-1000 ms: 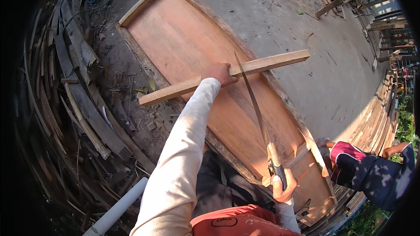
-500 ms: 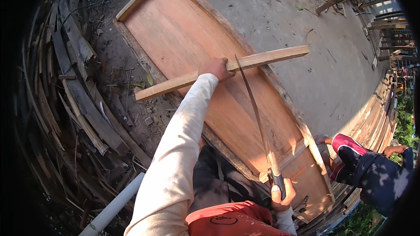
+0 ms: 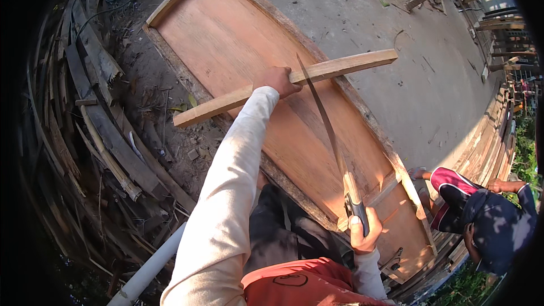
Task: The person saws a piece of wood, hammers nails into a wooden structure, and retrieves nails from a plastic bag while working at an outdoor construction site.
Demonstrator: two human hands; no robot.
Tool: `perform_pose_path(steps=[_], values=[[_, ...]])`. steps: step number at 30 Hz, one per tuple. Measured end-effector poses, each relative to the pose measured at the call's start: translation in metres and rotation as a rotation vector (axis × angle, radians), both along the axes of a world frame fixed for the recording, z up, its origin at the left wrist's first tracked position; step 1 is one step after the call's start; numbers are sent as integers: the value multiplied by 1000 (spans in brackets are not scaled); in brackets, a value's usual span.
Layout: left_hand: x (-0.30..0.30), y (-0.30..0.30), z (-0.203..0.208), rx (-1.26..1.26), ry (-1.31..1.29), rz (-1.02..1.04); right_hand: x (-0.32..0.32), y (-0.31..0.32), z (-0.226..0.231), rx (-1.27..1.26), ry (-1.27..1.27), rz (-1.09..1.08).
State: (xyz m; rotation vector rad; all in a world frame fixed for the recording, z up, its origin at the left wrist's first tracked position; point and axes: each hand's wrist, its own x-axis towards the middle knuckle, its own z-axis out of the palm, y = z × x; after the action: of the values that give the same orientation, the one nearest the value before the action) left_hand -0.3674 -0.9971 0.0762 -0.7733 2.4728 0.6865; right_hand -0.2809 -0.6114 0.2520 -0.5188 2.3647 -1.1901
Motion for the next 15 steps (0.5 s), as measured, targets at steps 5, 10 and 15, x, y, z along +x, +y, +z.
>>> perform_pose_path(steps=[5,10,15], values=[[-2,23,-7,43,-14,7,-75,-105,-63,-17,-78,-7],[8,30,1,47,3,24,29,52,3,-62,-5,-54],[7,29,-5,8,4,3,-29,-27,-38,16,12,65]])
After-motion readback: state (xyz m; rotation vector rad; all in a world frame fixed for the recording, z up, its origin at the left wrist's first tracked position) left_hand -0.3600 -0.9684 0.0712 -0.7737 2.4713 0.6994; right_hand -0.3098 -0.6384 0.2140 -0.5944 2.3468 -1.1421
